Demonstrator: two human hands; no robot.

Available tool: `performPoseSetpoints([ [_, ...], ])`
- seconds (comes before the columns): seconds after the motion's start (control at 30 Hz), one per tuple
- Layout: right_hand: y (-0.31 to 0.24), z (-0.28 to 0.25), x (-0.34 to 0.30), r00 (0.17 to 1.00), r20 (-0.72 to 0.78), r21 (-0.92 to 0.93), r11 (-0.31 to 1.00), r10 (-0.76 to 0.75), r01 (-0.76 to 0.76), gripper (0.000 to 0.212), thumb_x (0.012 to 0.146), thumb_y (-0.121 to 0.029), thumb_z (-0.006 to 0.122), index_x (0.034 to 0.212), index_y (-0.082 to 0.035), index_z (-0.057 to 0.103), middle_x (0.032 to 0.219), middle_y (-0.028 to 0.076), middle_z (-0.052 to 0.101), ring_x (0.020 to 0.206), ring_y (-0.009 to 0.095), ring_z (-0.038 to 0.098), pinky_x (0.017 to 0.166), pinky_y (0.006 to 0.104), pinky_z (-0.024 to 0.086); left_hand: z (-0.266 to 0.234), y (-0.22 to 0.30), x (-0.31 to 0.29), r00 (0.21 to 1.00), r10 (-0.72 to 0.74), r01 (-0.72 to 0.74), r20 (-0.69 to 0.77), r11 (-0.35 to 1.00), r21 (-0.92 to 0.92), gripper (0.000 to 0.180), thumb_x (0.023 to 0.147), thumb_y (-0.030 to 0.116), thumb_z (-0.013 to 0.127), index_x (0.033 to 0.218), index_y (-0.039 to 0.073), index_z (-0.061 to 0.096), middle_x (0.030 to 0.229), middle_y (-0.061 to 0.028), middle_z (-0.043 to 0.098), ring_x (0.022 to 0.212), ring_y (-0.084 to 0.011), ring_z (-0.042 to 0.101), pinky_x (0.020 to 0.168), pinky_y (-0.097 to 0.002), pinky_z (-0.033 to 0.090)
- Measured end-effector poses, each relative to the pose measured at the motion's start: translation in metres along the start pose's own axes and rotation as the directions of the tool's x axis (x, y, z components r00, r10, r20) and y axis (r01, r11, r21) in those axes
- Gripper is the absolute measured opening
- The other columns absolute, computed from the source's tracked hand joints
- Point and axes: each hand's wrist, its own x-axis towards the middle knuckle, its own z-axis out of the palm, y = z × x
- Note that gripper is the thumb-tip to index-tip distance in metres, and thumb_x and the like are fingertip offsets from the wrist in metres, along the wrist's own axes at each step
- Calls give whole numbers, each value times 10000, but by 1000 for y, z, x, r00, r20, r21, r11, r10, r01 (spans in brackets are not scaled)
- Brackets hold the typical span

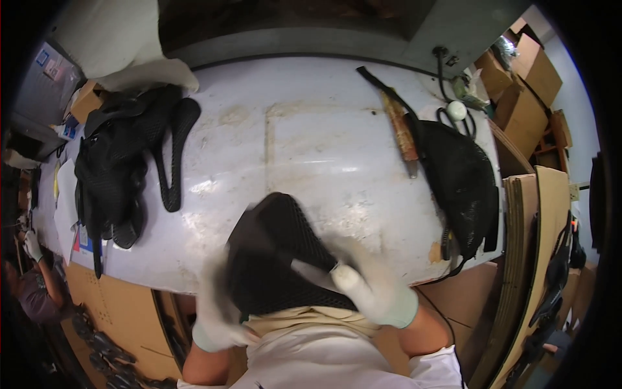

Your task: The recorder is inspecting bicycle saddles at a workshop bench, handling them with gloved hands and placing them into a heating chamber for processing.

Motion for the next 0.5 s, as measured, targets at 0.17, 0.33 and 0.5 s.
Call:
performPoseSetpoints([
  [0.17, 1, 4, -2, 923, 382, 411, 886, 48, -216, 813, 1051, -587, 546, 1511, 73, 430, 1270, 151, 586, 1147, 232, 580, 1053, 360, 442, 51, 5, 8, 919, -189, 201, 346, 980, 1, 1137, 776, -7, 836, 1663, -13, 124, 1592, -195, 405, 1450, -311, 456, 1179, -480, 395],
  [0.33, 10, 10, 3, 889, 455, 338, 933, -43, -127, 888, 1043, -674, 492, 1549, 47, 380, 1232, 103, 619, 1144, 218, 583, 1009, 354, 464, 65, 9, 6, 921, -162, -46, 353, 857, 513, 1117, 847, 87, 706, 1620, -115, -75, 1545, -263, 416, 1396, -347, 507, 1131, -425, 433],
  [0.5, 18, 26, 0, 943, 332, 312, 944, -4, -106, 948, 1038, -759, 356, 1532, 49, 384, 1310, 162, 619, 1185, 224, 586, 1030, 383, 441, 70, 14, 6, 897, -261, -6, 356, 799, 601, 1142, 833, 106, 684, 1606, -131, -122, 1639, -310, 273, 1479, -383, 427, 1190, -402, 371],
])
